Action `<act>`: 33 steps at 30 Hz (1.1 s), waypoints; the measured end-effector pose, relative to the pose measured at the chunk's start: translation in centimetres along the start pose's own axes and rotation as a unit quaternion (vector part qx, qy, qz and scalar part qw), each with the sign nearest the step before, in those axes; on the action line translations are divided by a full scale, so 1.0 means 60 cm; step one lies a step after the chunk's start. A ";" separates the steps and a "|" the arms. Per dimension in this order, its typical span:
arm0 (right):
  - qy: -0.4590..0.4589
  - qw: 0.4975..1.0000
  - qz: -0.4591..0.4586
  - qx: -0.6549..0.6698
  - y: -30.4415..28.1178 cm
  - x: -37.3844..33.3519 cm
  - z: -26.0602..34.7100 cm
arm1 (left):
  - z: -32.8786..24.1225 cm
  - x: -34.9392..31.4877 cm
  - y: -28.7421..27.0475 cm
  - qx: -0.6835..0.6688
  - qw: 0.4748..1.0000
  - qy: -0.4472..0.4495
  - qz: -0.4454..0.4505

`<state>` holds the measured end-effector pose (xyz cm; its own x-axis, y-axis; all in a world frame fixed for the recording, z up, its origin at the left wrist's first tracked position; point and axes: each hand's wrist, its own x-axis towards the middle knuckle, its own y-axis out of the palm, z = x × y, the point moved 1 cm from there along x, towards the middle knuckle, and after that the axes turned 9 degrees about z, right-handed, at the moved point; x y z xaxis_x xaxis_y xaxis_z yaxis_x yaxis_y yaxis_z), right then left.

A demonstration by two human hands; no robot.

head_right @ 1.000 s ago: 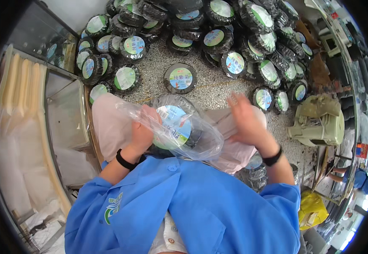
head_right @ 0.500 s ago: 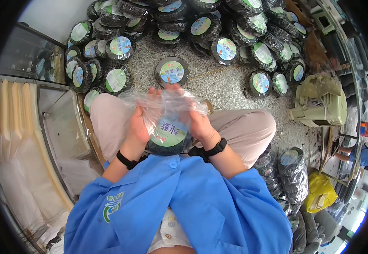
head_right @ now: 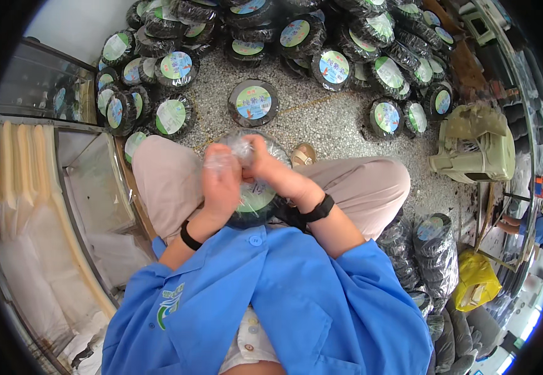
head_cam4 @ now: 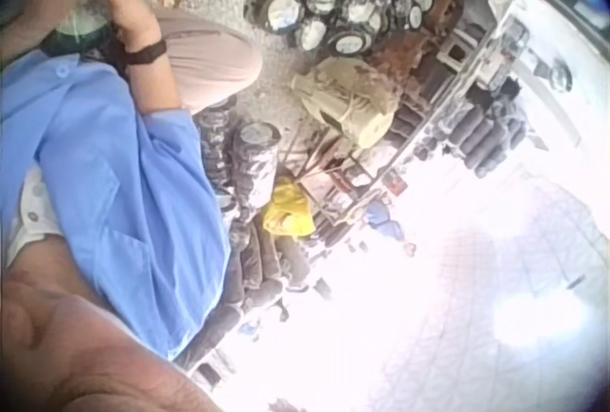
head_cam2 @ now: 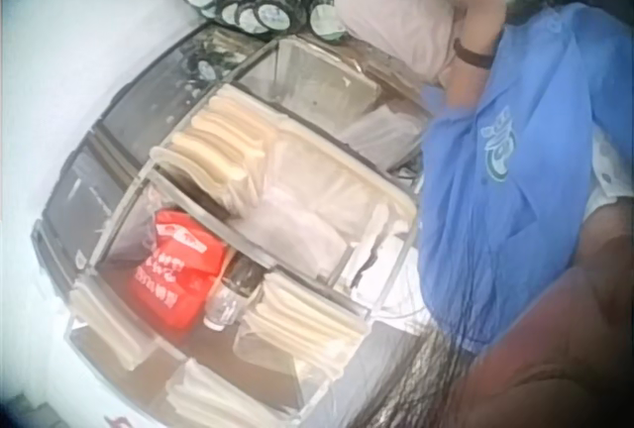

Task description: The recorder is sitting on the floor, placing round packaged items into clear plastic bags and sealing them.

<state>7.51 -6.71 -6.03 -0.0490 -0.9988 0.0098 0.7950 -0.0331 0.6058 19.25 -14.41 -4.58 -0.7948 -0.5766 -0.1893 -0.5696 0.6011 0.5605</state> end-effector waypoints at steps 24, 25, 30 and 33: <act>-0.041 0.907 0.046 -0.417 -0.003 -0.068 0.053 | -0.007 -0.018 -0.051 0.422 0.894 0.017 0.148; -0.070 0.881 0.062 -0.463 0.003 -0.074 0.051 | -0.001 -0.020 -0.062 0.398 0.901 0.027 0.170; -0.231 0.663 -0.076 -0.708 0.008 -0.074 0.036 | 0.014 -0.023 -0.046 0.360 0.918 0.053 0.159; -0.219 0.576 -0.184 -0.766 -0.007 -0.038 0.000 | 0.014 -0.026 -0.023 0.343 0.924 0.036 0.167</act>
<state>7.27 -4.40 -6.29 -0.2652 -0.8199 0.5075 0.2677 -0.5682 -0.7781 21.10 -13.86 -5.73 -0.9485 -0.3152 -0.0302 -0.3127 0.9474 -0.0685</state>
